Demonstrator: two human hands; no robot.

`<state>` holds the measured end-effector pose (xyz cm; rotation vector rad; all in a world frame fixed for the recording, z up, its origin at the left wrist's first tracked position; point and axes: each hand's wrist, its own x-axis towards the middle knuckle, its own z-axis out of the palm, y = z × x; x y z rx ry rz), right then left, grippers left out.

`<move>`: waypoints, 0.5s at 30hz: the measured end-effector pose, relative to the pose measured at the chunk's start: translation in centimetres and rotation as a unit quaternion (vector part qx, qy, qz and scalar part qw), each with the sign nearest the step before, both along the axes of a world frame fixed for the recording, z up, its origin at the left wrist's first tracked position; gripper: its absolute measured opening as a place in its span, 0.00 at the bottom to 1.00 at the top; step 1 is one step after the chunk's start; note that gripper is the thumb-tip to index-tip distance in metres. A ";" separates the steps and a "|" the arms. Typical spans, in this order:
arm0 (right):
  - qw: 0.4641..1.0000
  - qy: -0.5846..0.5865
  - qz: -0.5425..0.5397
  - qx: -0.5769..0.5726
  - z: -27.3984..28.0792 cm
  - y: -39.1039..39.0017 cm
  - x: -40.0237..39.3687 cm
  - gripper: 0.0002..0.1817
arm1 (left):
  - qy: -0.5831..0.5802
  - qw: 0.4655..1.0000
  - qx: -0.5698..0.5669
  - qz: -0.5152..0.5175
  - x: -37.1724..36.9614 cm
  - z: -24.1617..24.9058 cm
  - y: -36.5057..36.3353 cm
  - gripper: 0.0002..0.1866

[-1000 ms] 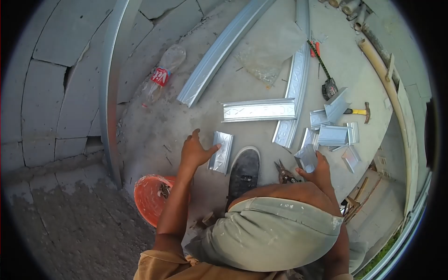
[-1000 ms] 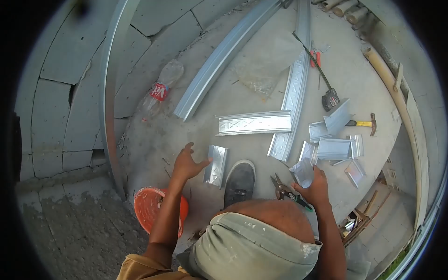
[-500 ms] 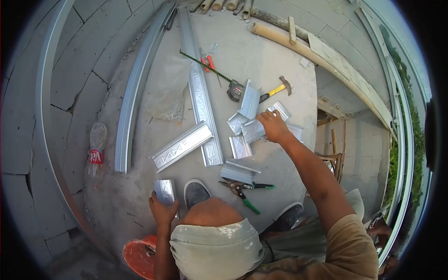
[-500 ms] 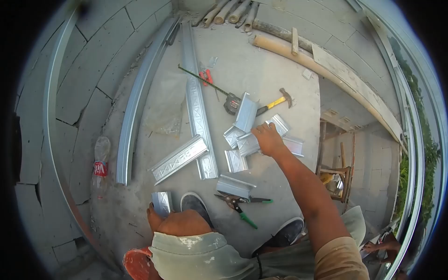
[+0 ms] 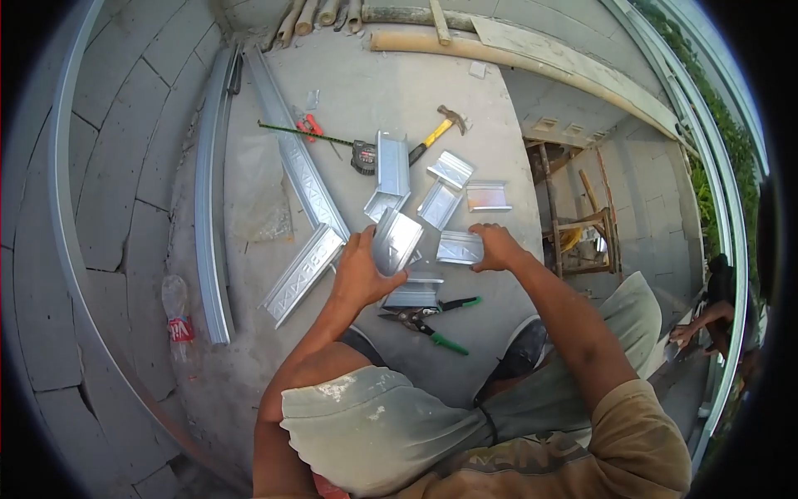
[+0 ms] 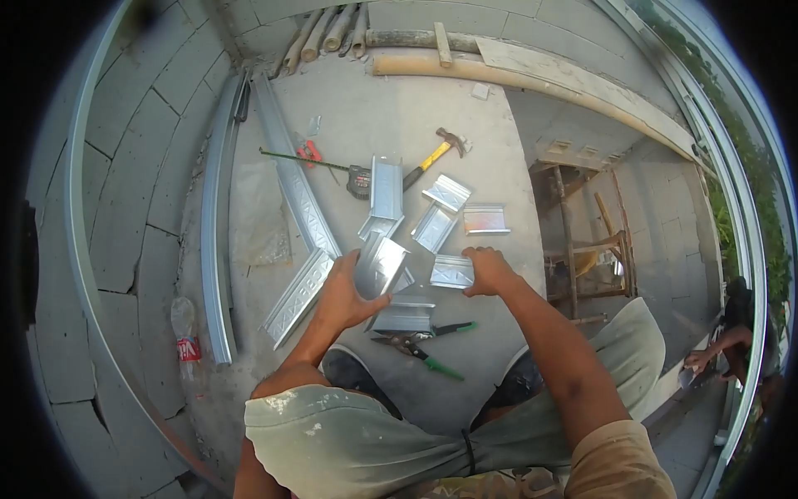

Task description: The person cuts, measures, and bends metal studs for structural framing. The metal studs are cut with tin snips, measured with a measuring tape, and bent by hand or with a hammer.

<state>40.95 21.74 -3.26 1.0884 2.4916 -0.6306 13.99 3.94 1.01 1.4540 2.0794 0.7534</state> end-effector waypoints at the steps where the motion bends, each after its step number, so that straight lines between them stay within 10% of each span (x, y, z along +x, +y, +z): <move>1: 0.997 0.041 -0.008 0.058 -0.2 -0.6 0.5 0.42 | 0.003 0.999 -0.004 -0.032 0.8 0.2 1.9 0.53; 8: 0.991 0.092 -0.092 -0.011 -0.3 1.3 1.0 0.21 | 0.156 0.985 0.008 -0.072 -0.1 -1.1 5.3 0.58; 12: 0.987 0.031 0.040 -0.154 1.9 0.2 -0.5 0.31 | 0.124 0.991 -0.024 0.031 -7.3 -2.0 0.3 0.56; 15: 0.955 -0.222 0.132 -0.146 2.6 -5.2 -3.4 0.42 | 0.150 0.980 -0.132 0.025 -10.8 -3.6 -4.2 0.65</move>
